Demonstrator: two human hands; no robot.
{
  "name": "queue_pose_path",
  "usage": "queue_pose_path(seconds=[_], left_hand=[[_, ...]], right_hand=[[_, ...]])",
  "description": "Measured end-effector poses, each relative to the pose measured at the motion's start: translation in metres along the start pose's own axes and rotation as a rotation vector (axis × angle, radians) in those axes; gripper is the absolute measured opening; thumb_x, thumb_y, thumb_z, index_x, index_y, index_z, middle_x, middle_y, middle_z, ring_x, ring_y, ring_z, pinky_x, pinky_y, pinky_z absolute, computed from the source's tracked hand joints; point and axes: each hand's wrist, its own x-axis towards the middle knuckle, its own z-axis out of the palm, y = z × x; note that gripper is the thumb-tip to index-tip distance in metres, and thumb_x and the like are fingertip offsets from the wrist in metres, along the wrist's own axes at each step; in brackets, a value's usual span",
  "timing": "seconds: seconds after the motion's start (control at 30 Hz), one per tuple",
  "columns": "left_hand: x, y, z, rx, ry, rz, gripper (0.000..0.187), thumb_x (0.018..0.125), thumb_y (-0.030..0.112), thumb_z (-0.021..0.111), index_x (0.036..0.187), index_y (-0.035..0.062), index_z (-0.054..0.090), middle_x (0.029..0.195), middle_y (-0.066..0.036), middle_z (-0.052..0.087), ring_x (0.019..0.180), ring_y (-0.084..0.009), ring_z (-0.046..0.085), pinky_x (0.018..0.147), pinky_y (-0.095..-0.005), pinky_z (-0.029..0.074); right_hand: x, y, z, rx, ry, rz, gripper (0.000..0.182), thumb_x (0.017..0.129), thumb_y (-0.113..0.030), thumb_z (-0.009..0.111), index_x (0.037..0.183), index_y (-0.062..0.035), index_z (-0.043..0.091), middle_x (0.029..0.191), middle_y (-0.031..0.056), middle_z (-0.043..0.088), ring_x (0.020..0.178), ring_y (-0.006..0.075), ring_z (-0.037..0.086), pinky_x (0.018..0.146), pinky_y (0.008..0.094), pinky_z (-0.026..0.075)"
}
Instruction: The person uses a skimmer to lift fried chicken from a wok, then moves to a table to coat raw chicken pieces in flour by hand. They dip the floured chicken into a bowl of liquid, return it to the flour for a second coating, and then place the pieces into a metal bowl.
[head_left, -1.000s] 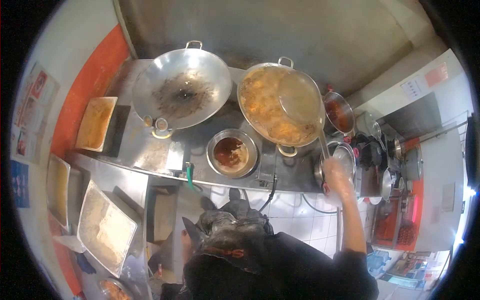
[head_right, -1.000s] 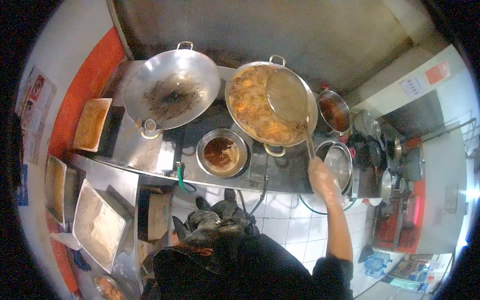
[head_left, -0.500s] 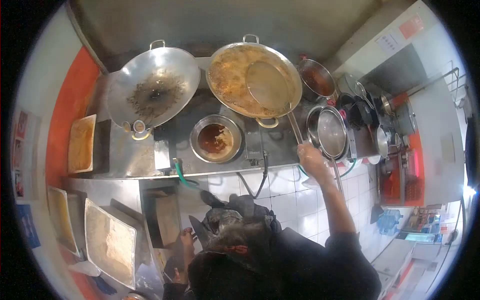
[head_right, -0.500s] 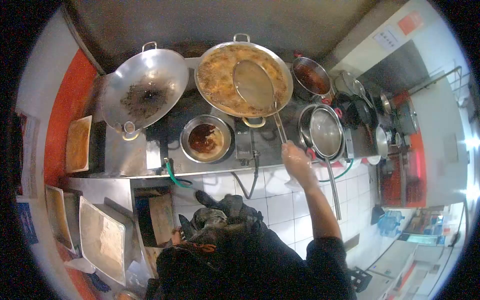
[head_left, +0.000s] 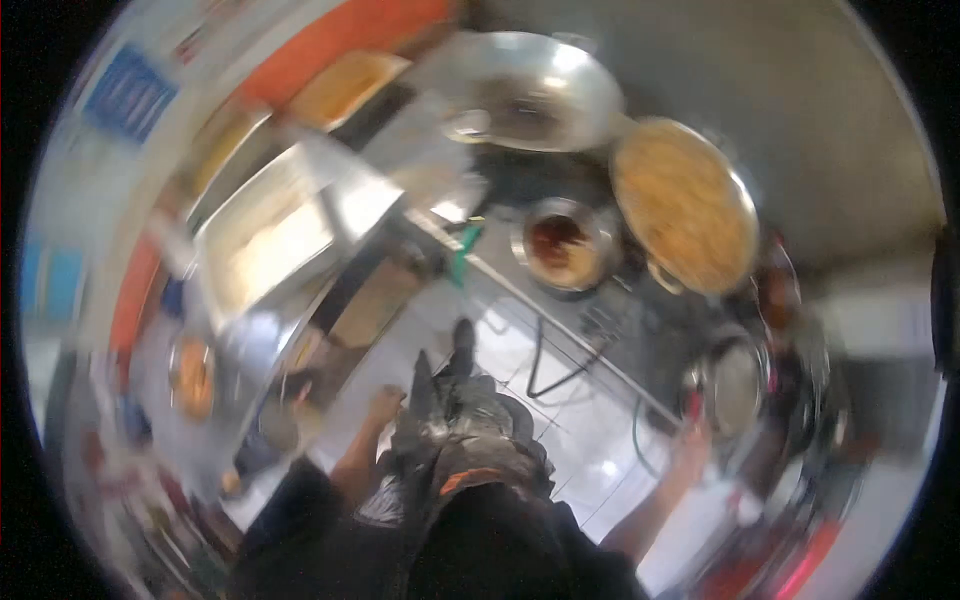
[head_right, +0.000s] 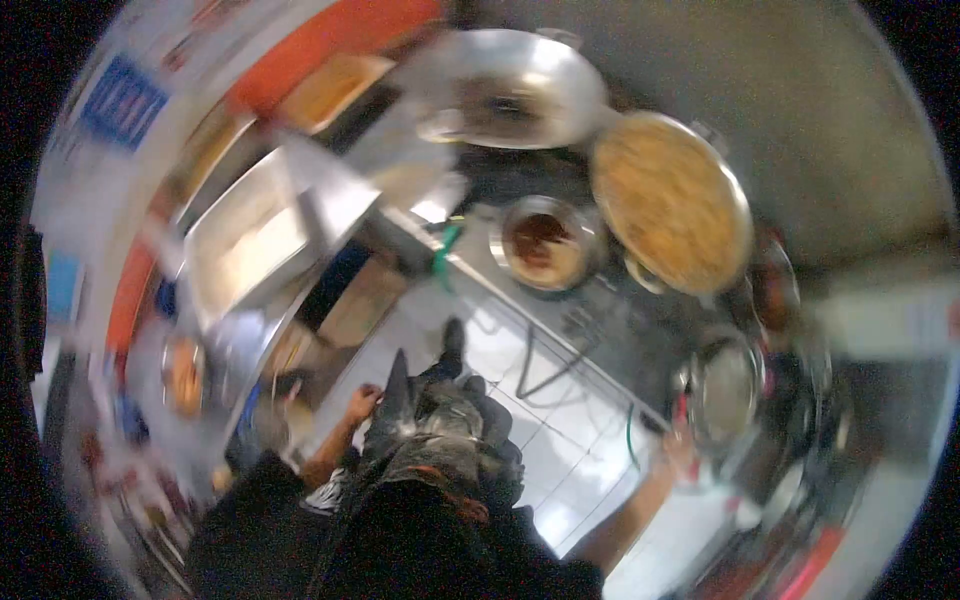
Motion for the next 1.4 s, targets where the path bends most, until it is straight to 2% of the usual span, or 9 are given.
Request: queue_pose_path(seconds=[0.1, 0.17, 0.5, 0.6, 0.67, 0.9, 1.07, 1.2, 1.4], left_hand=[[-0.036, -0.02, -0.005, 0.083, 0.146, 0.028, 0.041, 0.086, 0.029, 0.071, 0.114, -0.0001, 0.065, 0.107, -0.02, 0.073, 0.102, -0.0344, 0.07, 0.09, -0.0422, 0.054], [-0.049, -0.035, -0.01, 0.008, 0.225, -0.067, 0.044, 0.084, 0.031, 0.073, 0.115, 0.0005, 0.065, 0.108, -0.022, 0.073, 0.104, -0.0353, 0.07, 0.092, -0.0426, 0.054], [-0.121, -0.044, -0.068, -0.368, 0.586, 0.004, 0.042, 0.088, 0.027, 0.071, 0.12, 0.0023, 0.062, 0.109, -0.021, 0.071, 0.104, -0.0358, 0.069, 0.094, -0.0416, 0.052], [-0.142, -0.054, -0.099, -0.558, 0.752, 0.028, 0.036, 0.093, 0.022, 0.069, 0.123, 0.0041, 0.06, 0.107, -0.013, 0.07, 0.096, -0.025, 0.069, 0.084, -0.0362, 0.053], [-0.166, -0.045, -0.136, -0.774, 0.808, 0.08, 0.032, 0.096, 0.021, 0.069, 0.123, 0.0061, 0.06, 0.104, -0.007, 0.067, 0.088, -0.017, 0.068, 0.075, -0.0313, 0.053], [-0.162, 0.019, -0.289, -0.931, 0.972, 0.372, 0.033, 0.098, 0.02, 0.068, 0.124, 0.0012, 0.059, 0.112, -0.01, 0.067, 0.1, -0.0171, 0.066, 0.084, -0.0306, 0.053], [-0.122, 0.113, -0.369, -0.81, 0.918, 0.541, 0.044, 0.096, 0.021, 0.071, 0.131, 0.0004, 0.054, 0.125, -0.015, 0.063, 0.111, -0.0221, 0.063, 0.093, -0.0337, 0.053], [-0.05, 0.144, -0.367, -0.6, 0.976, 0.491, 0.047, 0.102, 0.03, 0.058, 0.137, -0.0004, 0.049, 0.132, -0.022, 0.059, 0.12, -0.0374, 0.059, 0.102, -0.0457, 0.047], [-0.046, 0.152, -0.368, -0.643, 0.833, 0.515, 0.046, 0.106, 0.028, 0.047, 0.139, -0.0049, 0.047, 0.137, -0.029, 0.052, 0.126, -0.0444, 0.053, 0.107, -0.0478, 0.041]], right_hand=[[0.008, 0.116, 0.083, -0.062, 0.207, -0.529, 0.046, 0.098, -0.026, 0.059, 0.141, -0.0078, 0.058, 0.152, 0.0176, 0.051, 0.134, 0.0372, 0.052, 0.114, 0.0456, 0.041], [-0.024, 0.016, 0.002, 0.246, 0.123, -0.116, 0.046, 0.099, -0.028, 0.059, 0.139, -0.006, 0.059, 0.144, 0.019, 0.056, 0.132, 0.036, 0.054, 0.113, 0.0462, 0.041], [0.005, -0.16, 0.03, 0.593, 0.093, -0.196, 0.049, 0.1, -0.038, 0.058, 0.137, -0.0056, 0.059, 0.139, 0.0182, 0.058, 0.122, 0.0346, 0.058, 0.103, 0.0488, 0.045], [-0.006, -0.249, 0.015, 1.382, -0.175, 0.501, 0.052, 0.1, -0.04, 0.057, 0.138, -0.0052, 0.057, 0.141, 0.0189, 0.056, 0.122, 0.0361, 0.058, 0.101, 0.0505, 0.046], [-0.028, -0.321, -0.012, 1.588, -0.192, 0.514, 0.054, 0.1, -0.042, 0.057, 0.139, -0.0049, 0.056, 0.143, 0.0194, 0.054, 0.122, 0.0372, 0.057, 0.1, 0.0516, 0.046], [-0.141, -0.683, -0.107, 1.128, -0.418, -0.957, 0.04, 0.102, -0.017, 0.063, 0.138, -0.001, 0.056, 0.132, 0.0125, 0.064, 0.12, 0.0241, 0.061, 0.104, 0.0397, 0.048], [-0.164, -0.88, -0.049, -0.025, -0.467, -1.028, 0.079, 0.091, -0.06, 0.064, 0.14, 0.0017, 0.054, 0.129, 0.0284, 0.064, 0.122, 0.0386, 0.063, 0.104, 0.0419, 0.049], [-0.142, -0.898, 0.063, -0.145, -0.572, -1.154, 0.088, 0.087, -0.067, 0.064, 0.139, 0.0032, 0.054, 0.122, 0.0291, 0.068, 0.117, 0.0414, 0.065, 0.1, 0.0429, 0.051], [-0.21, -0.945, 0.023, -0.077, -1.073, -1.061, 0.089, 0.086, -0.062, 0.072, 0.14, 0.0055, 0.052, 0.116, 0.0312, 0.069, 0.11, 0.0404, 0.068, 0.096, 0.0442, 0.052]])
